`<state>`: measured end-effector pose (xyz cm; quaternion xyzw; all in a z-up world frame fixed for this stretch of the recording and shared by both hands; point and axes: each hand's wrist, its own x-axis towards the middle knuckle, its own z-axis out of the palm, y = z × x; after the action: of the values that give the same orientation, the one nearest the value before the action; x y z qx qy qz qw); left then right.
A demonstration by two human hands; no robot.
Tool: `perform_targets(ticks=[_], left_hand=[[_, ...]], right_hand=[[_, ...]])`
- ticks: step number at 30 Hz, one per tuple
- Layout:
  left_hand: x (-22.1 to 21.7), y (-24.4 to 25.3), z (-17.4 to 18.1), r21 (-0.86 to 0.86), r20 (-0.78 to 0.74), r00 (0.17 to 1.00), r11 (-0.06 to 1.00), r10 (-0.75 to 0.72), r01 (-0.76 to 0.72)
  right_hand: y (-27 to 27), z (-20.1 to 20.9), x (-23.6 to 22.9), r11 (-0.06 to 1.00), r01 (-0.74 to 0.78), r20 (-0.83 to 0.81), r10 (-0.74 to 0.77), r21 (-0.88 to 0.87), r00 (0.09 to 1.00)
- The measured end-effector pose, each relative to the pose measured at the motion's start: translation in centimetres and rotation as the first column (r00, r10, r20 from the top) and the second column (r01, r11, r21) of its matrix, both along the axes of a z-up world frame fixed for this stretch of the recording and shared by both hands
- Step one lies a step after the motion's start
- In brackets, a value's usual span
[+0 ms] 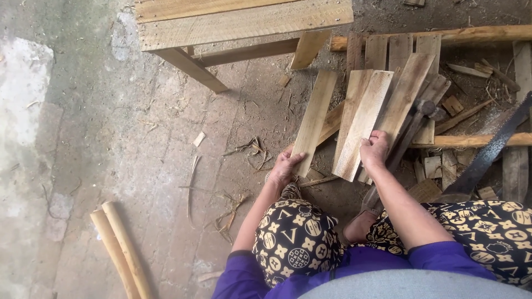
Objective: The person hammers a wooden plank into place on a small wooden stool, then repeatedly picks up, positions, and hammers additional planks to form the side of the structure. The person uses a hammer to secure each plank and adjusts their position as needed.
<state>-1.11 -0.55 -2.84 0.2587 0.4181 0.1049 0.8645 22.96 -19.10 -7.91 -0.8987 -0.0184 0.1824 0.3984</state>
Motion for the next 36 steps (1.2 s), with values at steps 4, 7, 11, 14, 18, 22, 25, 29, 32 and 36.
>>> perform_targets(ticks=[4,7,11,14,18,22,25,29,32,36], left_hand=[[-0.9,0.2,1.2,-0.007,0.046,0.997,0.998,-0.057,0.057],[-1.2,0.9,5.9,-0.014,0.071,0.996,0.998,-0.059,0.06],[-1.6,1.3,10.0,-0.016,0.122,0.991,0.998,-0.057,0.06],[-2.6,1.2,4.4,0.104,0.063,0.993,0.991,-0.096,0.089],[-3.1,0.1,3.5,0.217,-0.02,0.992,0.968,-0.127,0.128],[-2.7,-0.6,4.4,0.64,-0.182,0.961,0.717,-0.209,0.277],[-2.4,-0.3,4.5,0.851,-0.346,0.92,0.352,-0.183,0.389],[-2.8,0.2,10.1,0.881,-0.47,0.882,-0.084,-0.045,0.465],[-3.3,0.5,9.8,0.873,-0.426,0.898,0.209,-0.11,0.44],[-4.4,1.7,11.9,0.738,-0.41,0.891,0.504,-0.193,0.449]], right_hand=[[0.1,0.2,0.2,0.993,-0.026,0.075,0.035,-0.113,0.997],[0.0,-0.5,0.4,0.988,-0.025,0.143,0.048,-0.153,0.989],[0.5,2.6,-0.5,0.999,0.043,0.15,-0.043,0.001,0.988],[0.5,2.8,-0.4,0.993,0.059,0.185,-0.078,0.105,0.98],[0.7,4.2,-0.1,1.0,0.002,0.232,-0.008,0.023,0.973],[3.4,9.1,-1.4,0.965,-0.216,0.33,0.254,-0.146,0.909],[6.8,11.7,-1.4,0.879,-0.18,0.002,0.199,0.441,0.98],[6.3,5.2,0.3,0.694,0.203,-0.411,0.146,0.691,0.9],[7.8,12.1,-1.2,0.633,0.261,-0.461,0.171,0.728,0.871],[4.8,0.9,3.7,0.634,0.228,-0.446,0.207,0.739,0.871]])
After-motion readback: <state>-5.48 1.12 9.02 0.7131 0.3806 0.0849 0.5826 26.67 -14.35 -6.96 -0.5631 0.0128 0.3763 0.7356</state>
